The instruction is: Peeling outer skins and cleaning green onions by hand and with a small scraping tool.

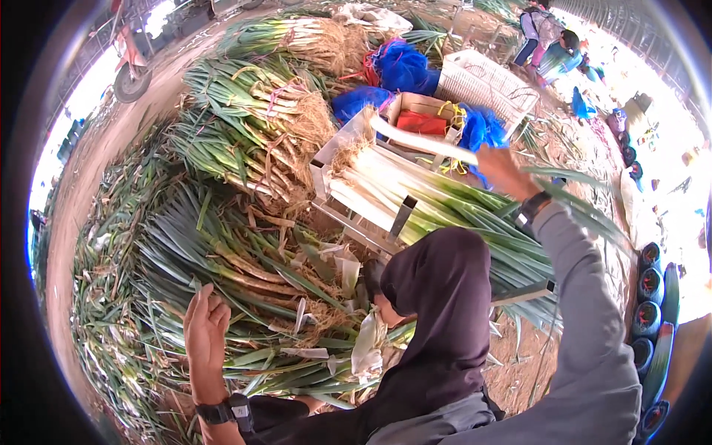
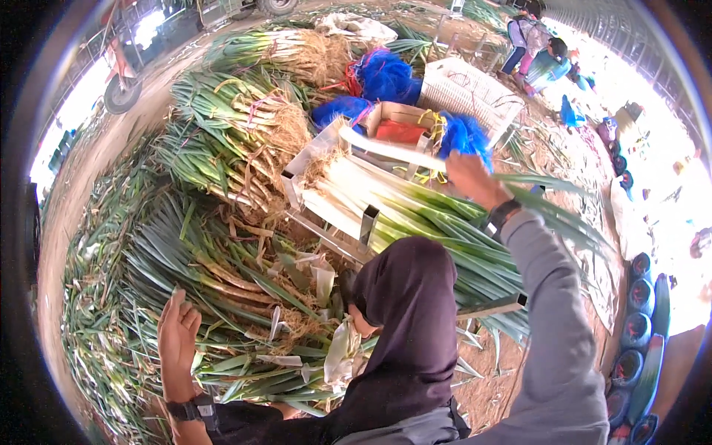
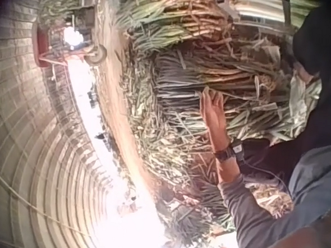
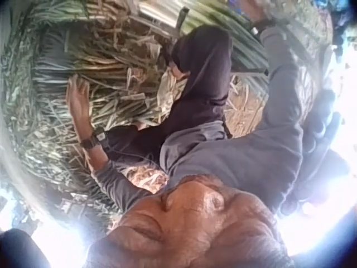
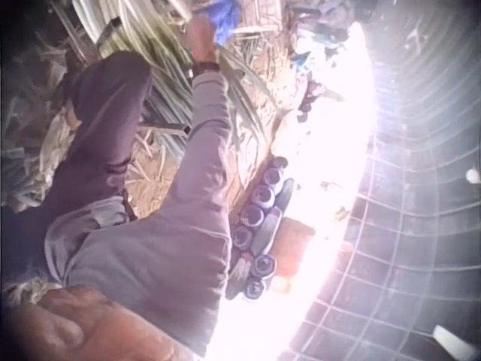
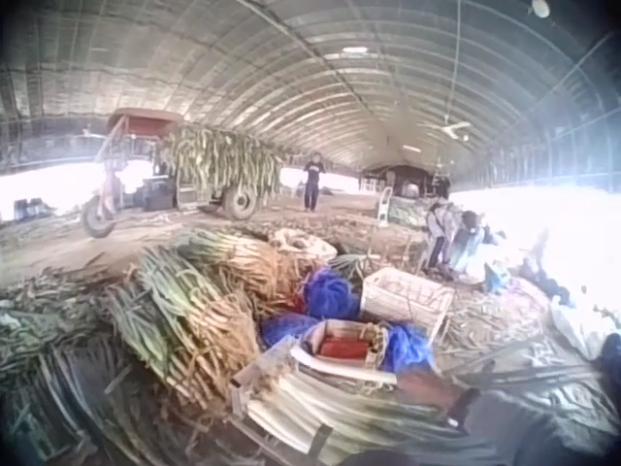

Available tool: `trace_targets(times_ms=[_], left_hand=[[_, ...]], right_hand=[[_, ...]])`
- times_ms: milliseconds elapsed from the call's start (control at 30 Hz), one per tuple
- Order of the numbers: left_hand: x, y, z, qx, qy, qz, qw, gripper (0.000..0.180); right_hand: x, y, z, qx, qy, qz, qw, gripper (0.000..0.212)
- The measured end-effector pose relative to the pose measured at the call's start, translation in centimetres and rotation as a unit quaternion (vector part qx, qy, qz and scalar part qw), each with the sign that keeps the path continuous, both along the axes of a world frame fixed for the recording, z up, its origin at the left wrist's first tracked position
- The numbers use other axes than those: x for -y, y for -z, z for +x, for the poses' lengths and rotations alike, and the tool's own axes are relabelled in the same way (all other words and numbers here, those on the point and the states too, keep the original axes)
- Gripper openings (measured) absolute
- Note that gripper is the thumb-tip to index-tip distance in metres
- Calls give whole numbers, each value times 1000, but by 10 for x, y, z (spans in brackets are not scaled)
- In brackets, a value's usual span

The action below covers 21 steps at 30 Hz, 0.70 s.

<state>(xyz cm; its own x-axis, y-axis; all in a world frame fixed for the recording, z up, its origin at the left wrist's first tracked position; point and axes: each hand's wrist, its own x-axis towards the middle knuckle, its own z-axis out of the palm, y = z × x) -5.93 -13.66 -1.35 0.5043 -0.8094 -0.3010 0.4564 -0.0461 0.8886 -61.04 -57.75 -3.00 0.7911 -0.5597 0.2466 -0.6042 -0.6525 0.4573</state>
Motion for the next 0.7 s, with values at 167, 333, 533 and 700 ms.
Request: trace_targets(times_ms=[167, 333, 533, 700], left_hand=[[6, -3, -2, 28, -7, 42, 999, 36], [15, 33, 11, -1, -48, 61, 997, 35], [50, 34, -12, 33, -19, 117, 992, 29], [60, 35, -18, 79, 45, 136, 987, 34]], right_hand=[[8, 67, 6, -30, 20, 119, 992, 5], [19, 63, 64, -42, -22, 156, 987, 3], [38, 111, 67, -49, -32, 106, 993, 6], [47, 149, 46, 33, 162, 205, 965, 23]])
